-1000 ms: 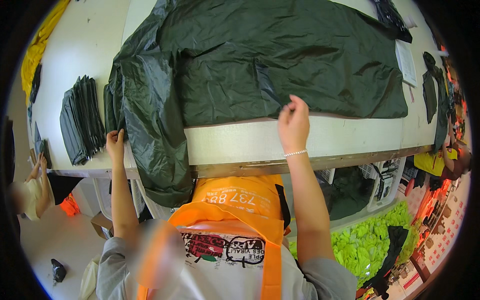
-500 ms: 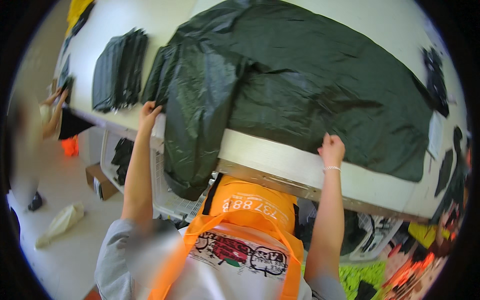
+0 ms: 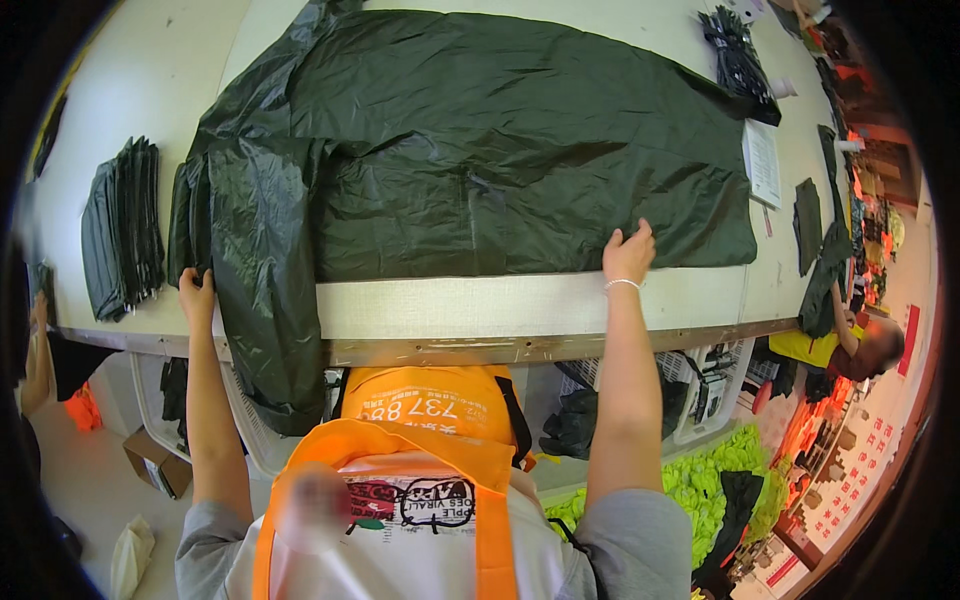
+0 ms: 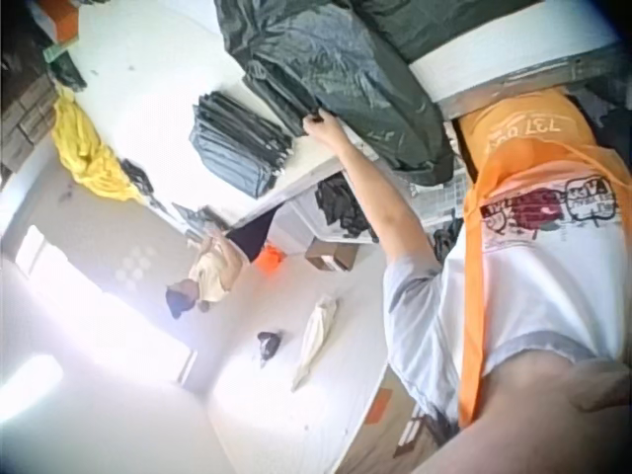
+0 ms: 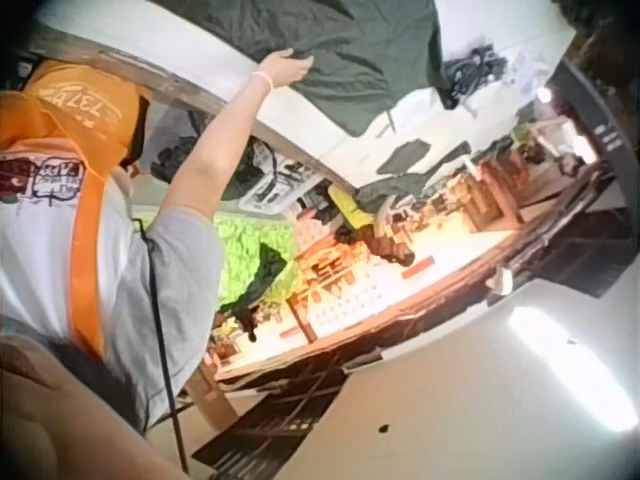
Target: The person folds a dark green jacket on a white table. They smooth the fabric, fold the sleeves inward, fold the sides, and then fold the jacket in half before placing it on a stack of similar jackets.
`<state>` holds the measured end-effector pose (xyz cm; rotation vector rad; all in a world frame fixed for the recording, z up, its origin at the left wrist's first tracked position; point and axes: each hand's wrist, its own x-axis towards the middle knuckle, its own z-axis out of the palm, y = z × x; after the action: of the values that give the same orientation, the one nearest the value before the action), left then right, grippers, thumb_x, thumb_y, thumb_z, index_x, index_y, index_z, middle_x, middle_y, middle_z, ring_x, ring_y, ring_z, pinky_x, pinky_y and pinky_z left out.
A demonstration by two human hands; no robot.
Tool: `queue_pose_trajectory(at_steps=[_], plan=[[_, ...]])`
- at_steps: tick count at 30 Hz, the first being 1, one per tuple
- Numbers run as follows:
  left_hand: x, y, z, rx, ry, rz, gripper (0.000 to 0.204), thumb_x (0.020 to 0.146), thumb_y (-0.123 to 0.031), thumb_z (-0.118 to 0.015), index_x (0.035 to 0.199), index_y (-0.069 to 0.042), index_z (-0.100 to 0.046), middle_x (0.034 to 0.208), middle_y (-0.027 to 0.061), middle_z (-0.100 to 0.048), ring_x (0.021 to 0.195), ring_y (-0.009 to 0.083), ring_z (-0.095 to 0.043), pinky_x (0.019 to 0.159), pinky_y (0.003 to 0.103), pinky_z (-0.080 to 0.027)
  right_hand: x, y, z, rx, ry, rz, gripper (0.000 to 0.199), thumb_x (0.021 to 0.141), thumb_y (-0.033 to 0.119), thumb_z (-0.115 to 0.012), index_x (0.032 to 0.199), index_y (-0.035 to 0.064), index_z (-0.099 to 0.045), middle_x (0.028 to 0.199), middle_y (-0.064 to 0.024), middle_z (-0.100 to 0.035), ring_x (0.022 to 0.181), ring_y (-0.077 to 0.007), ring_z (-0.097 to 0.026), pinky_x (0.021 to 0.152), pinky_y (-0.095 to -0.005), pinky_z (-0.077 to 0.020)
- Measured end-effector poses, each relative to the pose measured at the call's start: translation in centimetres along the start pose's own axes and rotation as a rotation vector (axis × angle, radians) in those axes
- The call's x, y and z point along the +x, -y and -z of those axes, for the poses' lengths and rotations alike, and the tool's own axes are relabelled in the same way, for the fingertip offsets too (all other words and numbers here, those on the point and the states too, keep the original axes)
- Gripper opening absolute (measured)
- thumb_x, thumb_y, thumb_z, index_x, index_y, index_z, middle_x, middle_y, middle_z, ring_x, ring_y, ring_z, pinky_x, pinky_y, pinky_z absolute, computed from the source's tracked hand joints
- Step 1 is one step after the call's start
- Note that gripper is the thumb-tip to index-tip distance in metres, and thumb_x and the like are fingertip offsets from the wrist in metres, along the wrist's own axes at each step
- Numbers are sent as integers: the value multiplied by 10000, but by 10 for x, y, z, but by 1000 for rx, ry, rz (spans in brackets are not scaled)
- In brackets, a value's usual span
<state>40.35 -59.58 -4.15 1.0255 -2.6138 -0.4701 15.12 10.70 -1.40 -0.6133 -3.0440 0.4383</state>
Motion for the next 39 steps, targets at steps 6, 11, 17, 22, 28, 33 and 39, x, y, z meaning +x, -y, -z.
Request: queue_pose_trajectory(at_steps=[6,11,17,22,28,33,39], plan=[[-1,-13,12,64,69,32,243,785,-164,-667,850,3,-503,837,188,-514,809,376,-510,727,428,-415,-22,42,19,-85,-202,283,405,834,233,-620,1201,82,-541,1202,-146,-550,1103,-327,-516,909,-419,-433],[0,1,8,88,53,34,263,771,-178,-685,870,-1,-517,852,192,-526,839,382,-517,740,432,-421,-101,192,7,511,314,1143,174,834,102,-599,991,33,-628,957,-145,-633,878,-314,-601,796,-379,-475],[-10,-16,7,81,-23,53,250,777,-180,-671,890,-7,-530,893,201,-538,884,393,-517,757,454,-429,-92,212,-18,614,212,494,218,899,205,-582,841,-3,-608,674,-98,-625,588,-170,-581,579,-308,-482],[-12,-30,12,53,-1,129,247,778,-190,-669,915,-26,-545,915,189,-542,881,383,-536,741,457,-447,-289,213,-10,-26,1756,662,536,905,452,-525,863,-63,-669,869,-198,-676,838,-249,-656,789,-337,-499],[-10,-37,16,12,-13,122,274,789,-219,-667,913,-13,-537,908,184,-539,843,380,-542,724,434,-445,-416,229,-77,634,1639,-97,512,829,280,-680,1170,-80,-553,1140,-142,-619,1020,-208,-584,877,-298,-438],[-10,-26,10,-12,-12,66,256,775,-209,-684,892,-39,-533,911,164,-539,859,367,-543,726,441,-453,-320,223,6,530,1843,-30,474,827,214,-666,1196,-59,-550,1145,-99,-621,1019,-193,-581,893,-306,-441],[-16,-26,16,-11,-40,72,231,776,-188,-680,871,-36,-533,895,164,-542,845,359,-534,724,422,-447,-54,146,117,201,964,169,427,777,261,-699,1011,-74,-579,919,-64,-632,824,-140,-572,734,-287,-466]])
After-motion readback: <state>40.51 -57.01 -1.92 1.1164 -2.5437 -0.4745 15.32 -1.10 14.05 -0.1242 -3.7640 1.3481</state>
